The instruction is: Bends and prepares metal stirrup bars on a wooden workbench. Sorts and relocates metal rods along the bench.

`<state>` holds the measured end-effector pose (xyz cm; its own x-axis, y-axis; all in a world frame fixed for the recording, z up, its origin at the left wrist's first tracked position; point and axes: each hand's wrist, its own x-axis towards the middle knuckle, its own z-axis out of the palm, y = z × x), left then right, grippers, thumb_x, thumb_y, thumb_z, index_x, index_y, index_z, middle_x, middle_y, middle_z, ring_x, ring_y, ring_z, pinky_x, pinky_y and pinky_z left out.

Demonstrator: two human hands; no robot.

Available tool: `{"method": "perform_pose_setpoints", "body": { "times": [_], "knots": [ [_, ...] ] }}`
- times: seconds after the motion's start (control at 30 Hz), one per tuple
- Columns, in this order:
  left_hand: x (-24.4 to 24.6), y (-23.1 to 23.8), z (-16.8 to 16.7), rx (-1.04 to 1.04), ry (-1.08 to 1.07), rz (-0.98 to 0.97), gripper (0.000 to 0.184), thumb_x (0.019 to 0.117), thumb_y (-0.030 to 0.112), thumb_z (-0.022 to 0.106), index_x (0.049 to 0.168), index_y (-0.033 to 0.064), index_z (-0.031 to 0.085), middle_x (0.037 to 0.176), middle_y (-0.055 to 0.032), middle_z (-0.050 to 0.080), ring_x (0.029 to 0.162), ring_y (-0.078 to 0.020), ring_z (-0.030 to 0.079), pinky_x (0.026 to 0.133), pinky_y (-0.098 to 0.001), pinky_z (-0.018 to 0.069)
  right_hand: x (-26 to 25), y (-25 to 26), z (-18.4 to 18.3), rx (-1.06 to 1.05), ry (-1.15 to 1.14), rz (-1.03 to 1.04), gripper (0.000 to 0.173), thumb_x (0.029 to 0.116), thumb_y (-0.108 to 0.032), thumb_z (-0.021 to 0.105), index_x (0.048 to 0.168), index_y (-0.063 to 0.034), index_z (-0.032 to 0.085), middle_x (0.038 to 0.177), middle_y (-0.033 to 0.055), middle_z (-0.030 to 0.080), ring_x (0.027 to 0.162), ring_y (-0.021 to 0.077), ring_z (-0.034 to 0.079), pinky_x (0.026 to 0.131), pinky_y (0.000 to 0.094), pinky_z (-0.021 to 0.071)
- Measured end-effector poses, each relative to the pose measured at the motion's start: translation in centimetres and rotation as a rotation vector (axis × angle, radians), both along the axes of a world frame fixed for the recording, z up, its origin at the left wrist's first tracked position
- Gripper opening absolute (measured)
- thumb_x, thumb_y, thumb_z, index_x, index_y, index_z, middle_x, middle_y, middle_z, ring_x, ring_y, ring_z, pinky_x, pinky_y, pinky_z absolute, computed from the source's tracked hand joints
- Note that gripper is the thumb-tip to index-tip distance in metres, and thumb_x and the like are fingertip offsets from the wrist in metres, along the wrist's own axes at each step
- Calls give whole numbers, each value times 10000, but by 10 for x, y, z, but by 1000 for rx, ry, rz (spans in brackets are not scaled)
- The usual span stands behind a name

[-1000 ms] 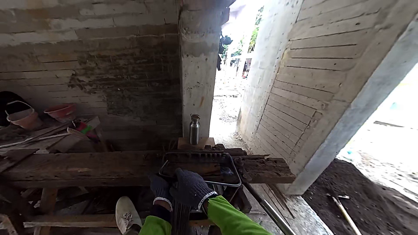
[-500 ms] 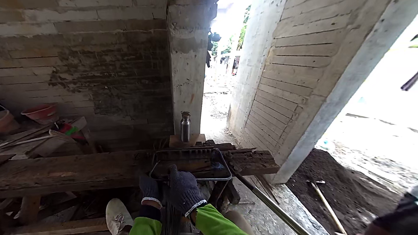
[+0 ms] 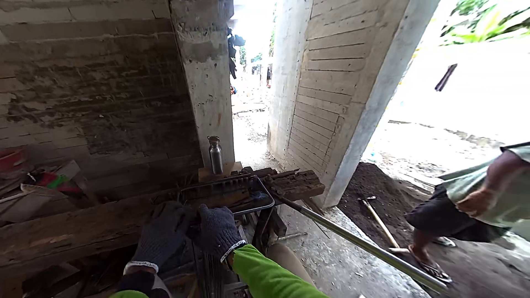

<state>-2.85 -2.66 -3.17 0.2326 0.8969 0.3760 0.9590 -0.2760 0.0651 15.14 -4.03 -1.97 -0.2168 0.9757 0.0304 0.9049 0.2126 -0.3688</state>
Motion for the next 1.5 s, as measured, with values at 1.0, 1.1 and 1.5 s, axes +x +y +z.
{"method": "perform_pose_setpoints", "body": {
  "times": [1.0, 1.1, 1.5],
  "knots": [
    [-50, 6, -16, 467, 348, -594, 208, 974, 227, 556, 1012, 224, 760, 1116, 34, 756, 974, -237, 701, 855, -489, 540, 7, -17, -12, 85, 36, 66, 741, 874, -769, 528, 1234, -131, 643, 973, 101, 737, 995, 297, 701, 1027, 568, 461],
    [-45, -5, -17, 450, 315, -555, 204, 934, 235, 574, 977, 230, 773, 1079, 34, 757, 985, -239, 695, 857, -503, 527, 8, -21, -13, 91, 35, 74, 747, 874, -758, 545, 1260, -126, 638, 992, 112, 738, 1005, 304, 700, 1038, 574, 453],
    [-45, -7, -13, 473, 303, -369, 257, 997, 245, 527, 1027, 282, 780, 1105, 87, 757, 962, -217, 694, 846, -508, 513, 8, -13, -17, 249, 148, 124, 539, 929, -593, 592, 1171, -116, 656, 998, 67, 742, 996, 265, 698, 1007, 539, 476]
  ]
}}
